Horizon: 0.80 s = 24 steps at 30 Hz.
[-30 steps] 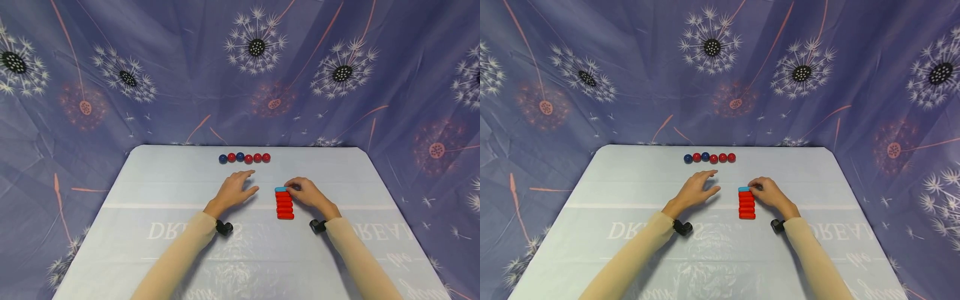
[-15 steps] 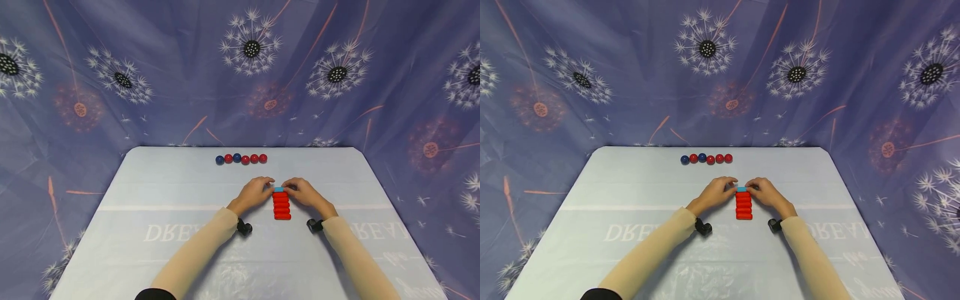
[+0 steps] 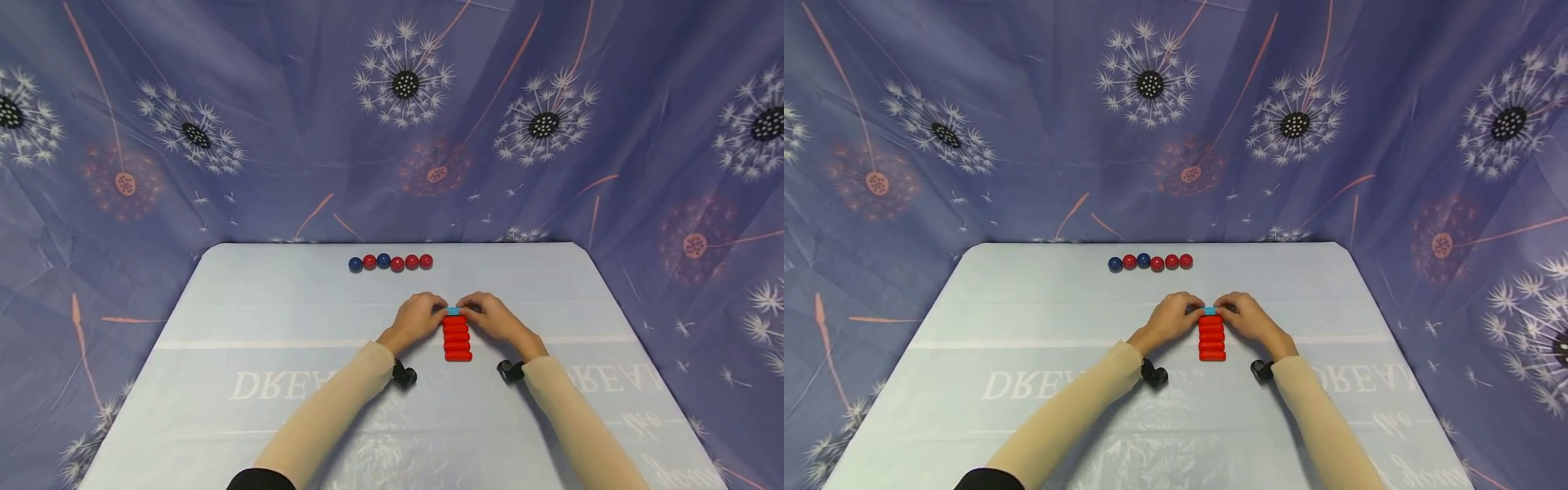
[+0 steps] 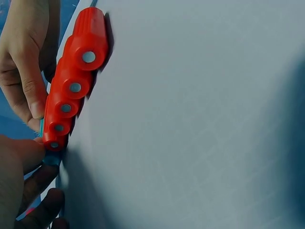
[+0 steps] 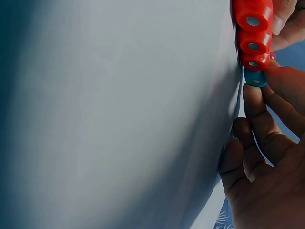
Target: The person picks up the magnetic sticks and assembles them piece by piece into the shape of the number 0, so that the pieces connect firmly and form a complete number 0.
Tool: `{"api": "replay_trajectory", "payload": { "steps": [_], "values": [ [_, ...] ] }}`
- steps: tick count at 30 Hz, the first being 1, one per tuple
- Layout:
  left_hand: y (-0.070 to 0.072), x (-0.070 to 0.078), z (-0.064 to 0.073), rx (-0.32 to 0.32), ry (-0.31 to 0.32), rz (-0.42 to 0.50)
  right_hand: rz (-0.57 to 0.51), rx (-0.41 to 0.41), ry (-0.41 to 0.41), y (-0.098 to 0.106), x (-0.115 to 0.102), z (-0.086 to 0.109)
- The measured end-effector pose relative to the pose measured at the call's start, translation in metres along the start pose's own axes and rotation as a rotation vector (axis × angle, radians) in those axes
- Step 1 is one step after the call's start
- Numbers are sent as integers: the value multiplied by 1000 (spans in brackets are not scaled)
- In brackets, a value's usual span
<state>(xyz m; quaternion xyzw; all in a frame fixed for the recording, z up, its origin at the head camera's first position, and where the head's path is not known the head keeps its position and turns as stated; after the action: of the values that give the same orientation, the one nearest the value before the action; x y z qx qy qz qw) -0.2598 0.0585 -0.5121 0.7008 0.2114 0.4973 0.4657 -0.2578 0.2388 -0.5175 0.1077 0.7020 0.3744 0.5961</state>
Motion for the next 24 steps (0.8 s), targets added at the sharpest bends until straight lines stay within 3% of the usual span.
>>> {"api": "replay_trajectory", "payload": {
  "steps": [10,24],
  "values": [
    [2,-2,-1,13,-39,19,-12,10,2,-1,-3,-1],
    [9,-17,2,59,-47,146,-26,29,-13,-5,-15,-11]
  ]
}}
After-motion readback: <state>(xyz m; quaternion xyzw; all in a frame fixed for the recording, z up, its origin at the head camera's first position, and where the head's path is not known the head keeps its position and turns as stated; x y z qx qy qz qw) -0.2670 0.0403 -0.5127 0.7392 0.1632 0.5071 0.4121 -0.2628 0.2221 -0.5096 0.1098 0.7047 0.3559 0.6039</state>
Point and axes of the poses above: each hand's wrist, its own z-axis away from the middle knuckle, its own y-axis out of the back of the hand, x = y × z, the point moved 5 cm from there along -z, towards the middle knuckle, and after that the axes turned 5 degrees about -z, right-handed, at the moved point
